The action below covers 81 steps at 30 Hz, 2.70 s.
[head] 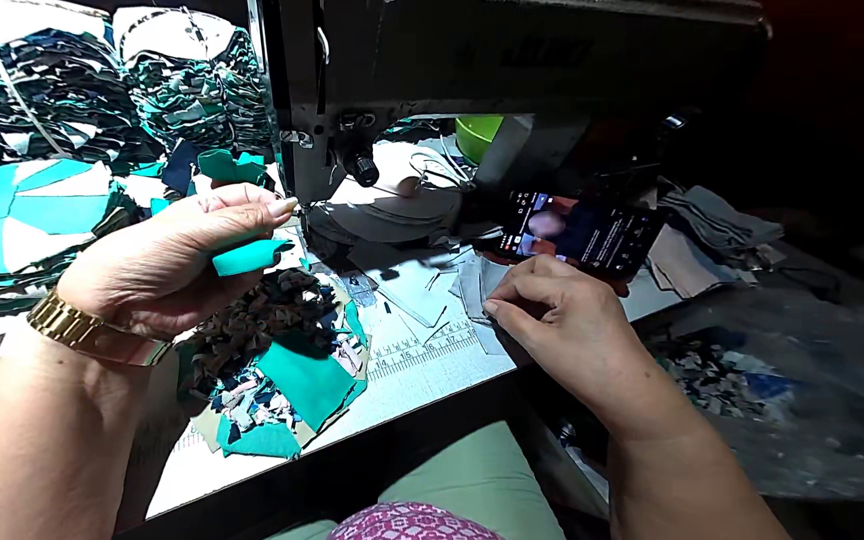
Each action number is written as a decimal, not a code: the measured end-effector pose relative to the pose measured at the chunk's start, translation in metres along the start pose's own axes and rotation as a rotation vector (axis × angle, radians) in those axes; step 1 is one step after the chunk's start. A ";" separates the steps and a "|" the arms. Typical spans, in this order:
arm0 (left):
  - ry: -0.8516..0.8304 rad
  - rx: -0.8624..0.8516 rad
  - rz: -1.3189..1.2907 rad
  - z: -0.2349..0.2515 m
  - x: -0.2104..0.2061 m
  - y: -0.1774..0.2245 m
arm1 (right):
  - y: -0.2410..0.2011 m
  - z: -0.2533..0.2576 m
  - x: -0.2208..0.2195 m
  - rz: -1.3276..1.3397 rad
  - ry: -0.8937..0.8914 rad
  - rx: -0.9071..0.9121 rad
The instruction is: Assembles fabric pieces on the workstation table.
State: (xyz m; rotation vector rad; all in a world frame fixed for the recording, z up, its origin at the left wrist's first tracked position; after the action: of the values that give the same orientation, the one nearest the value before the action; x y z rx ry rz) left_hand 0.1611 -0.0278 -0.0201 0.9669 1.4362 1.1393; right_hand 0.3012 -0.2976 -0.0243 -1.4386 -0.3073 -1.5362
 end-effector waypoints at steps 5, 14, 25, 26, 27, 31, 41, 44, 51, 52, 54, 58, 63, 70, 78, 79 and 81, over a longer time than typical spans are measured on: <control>-0.099 -0.001 0.084 0.003 -0.008 0.002 | 0.007 0.003 0.003 0.050 -0.013 -0.017; -0.174 0.001 0.095 0.004 -0.010 -0.001 | -0.009 -0.001 -0.003 -0.085 0.010 -0.012; -0.148 0.040 0.151 0.003 -0.012 -0.001 | -0.016 0.002 -0.008 -0.223 0.039 0.019; -0.146 0.042 0.161 0.002 -0.011 -0.001 | -0.016 0.003 -0.010 -0.238 0.031 0.030; -0.148 0.041 0.173 0.002 -0.010 -0.001 | -0.016 0.004 -0.011 -0.248 0.024 0.039; -0.138 0.030 0.228 0.003 -0.008 0.000 | -0.014 0.004 -0.011 -0.220 0.019 0.056; -0.132 0.006 0.269 0.003 -0.011 0.001 | -0.014 -0.001 -0.006 -0.150 0.041 0.109; -0.160 -0.005 0.260 0.004 -0.010 -0.001 | -0.016 -0.001 -0.007 -0.167 0.056 0.104; -0.153 0.002 0.275 0.003 -0.013 0.000 | -0.017 0.003 -0.009 -0.202 0.056 0.046; -0.152 0.007 0.278 0.003 -0.013 0.000 | -0.015 0.003 -0.007 -0.179 0.060 0.048; -0.151 0.009 0.276 0.002 -0.014 0.001 | -0.010 0.002 -0.004 -0.122 0.053 0.050; -0.172 0.003 0.281 0.004 -0.015 0.001 | -0.003 0.002 -0.002 -0.075 0.049 0.035; -0.055 0.043 0.302 -0.004 -0.020 0.002 | -0.014 0.006 -0.010 -0.183 0.030 0.000; -0.162 0.003 0.306 0.005 -0.013 -0.002 | -0.018 0.006 -0.012 -0.208 -0.041 0.077; -0.176 -0.006 0.274 0.005 -0.013 -0.004 | -0.015 -0.004 -0.008 0.002 -0.153 0.252; -0.177 -0.005 0.282 0.005 -0.012 -0.005 | -0.014 -0.004 -0.007 0.044 -0.170 0.259; -0.161 -0.001 0.317 0.005 -0.010 -0.005 | -0.009 -0.004 -0.006 0.137 -0.186 0.262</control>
State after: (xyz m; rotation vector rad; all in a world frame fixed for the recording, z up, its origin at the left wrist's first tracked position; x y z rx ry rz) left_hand 0.1681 -0.0382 -0.0231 1.2885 1.1804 1.2574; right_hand 0.2906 -0.2933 -0.0263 -1.3655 -0.4924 -1.2065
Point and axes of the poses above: each hand's wrist, its own z-axis towards the middle knuckle, its own x-axis out of the back of the hand, y = z × x, the point moved 9 cm from there along z, towards the middle knuckle, and after that the axes turned 9 degrees about -y, right-handed, at the moved point
